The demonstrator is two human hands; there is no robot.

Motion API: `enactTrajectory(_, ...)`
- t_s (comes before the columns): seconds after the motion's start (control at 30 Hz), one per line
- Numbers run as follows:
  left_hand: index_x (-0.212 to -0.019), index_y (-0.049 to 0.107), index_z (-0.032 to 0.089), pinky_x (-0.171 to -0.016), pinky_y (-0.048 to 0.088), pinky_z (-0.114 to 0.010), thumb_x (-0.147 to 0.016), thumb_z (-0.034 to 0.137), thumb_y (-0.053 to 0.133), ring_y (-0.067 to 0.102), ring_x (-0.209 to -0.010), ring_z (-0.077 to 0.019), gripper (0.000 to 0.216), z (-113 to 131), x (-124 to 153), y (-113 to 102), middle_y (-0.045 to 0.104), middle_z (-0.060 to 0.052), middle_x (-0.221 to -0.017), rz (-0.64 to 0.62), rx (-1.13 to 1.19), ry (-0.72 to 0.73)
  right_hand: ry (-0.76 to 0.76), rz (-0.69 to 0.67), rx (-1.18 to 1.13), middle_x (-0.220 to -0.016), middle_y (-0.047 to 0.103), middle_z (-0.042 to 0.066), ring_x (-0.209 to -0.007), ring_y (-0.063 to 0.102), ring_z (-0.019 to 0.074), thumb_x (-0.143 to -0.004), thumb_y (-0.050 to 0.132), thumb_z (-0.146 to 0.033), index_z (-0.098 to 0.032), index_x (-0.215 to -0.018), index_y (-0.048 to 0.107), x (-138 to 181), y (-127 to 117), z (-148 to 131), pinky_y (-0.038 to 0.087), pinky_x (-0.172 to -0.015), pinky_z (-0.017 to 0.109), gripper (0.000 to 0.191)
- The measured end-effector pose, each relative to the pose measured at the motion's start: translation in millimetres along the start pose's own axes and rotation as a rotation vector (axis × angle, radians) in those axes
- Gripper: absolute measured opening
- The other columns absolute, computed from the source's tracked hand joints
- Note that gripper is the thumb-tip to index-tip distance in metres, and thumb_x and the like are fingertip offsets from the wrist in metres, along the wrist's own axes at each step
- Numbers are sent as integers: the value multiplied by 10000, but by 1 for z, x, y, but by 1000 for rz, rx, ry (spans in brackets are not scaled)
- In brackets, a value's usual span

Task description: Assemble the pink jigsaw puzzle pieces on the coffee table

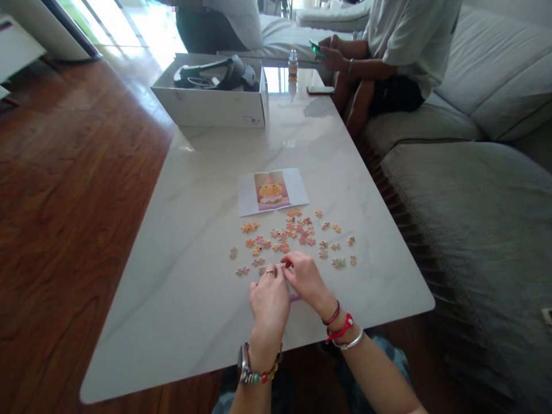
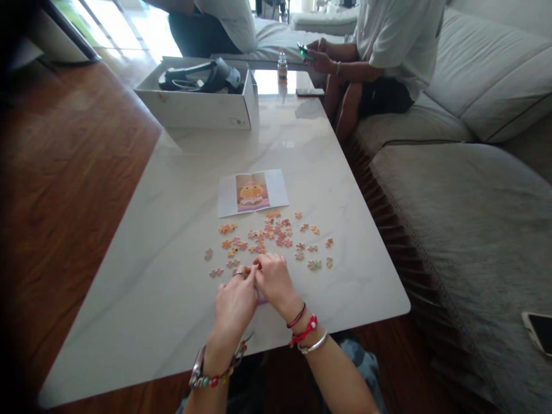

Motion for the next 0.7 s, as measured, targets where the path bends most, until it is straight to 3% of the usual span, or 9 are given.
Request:
enactTrajectory(0.1,-1176,493,213,-730,412,-347,-827,133,309,560,-899,-199,403,-4,0,-1,519,-98,-1160,-5,-9,10,19,54,-91,-781,638,38,-742,563,136,-751,514,-117,-180,-773,641,-1,-17,15,408,-704,253,143)
enactTrajectory(0.27,-1147,515,215,-721,408,-328,-814,137,333,564,-876,-189,387,-4,0,-3,527,-94,-1151,-9,1,10,116,-4,-8,-730,649,36,-691,577,143,-694,577,-106,-167,-721,648,1,-42,48,420,-670,257,98)
enactTrajectory(0.5,-946,601,212,-682,401,-299,-831,205,348,570,-808,-179,278,-7,-8,-2,581,-71,-983,64,91,-27,39,96,-1,-799,580,29,-710,558,134,-713,581,-142,-186,-845,630,6,-59,67,439,-692,272,148)
enactTrajectory(0.7,-939,588,181,-775,416,-292,-810,146,346,561,-871,-175,277,-27,-20,3,599,-67,-965,168,365,-37,27,0,127,-813,538,28,-740,542,138,-677,567,-74,-176,-722,599,10,-60,86,428,-711,267,116)
Point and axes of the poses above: each hand's wrist, its own x-axis away from the middle knuckle, its own y-axis out of the palm, z = x × y, the point moved 1 cm from there along -x, towards the middle knuckle
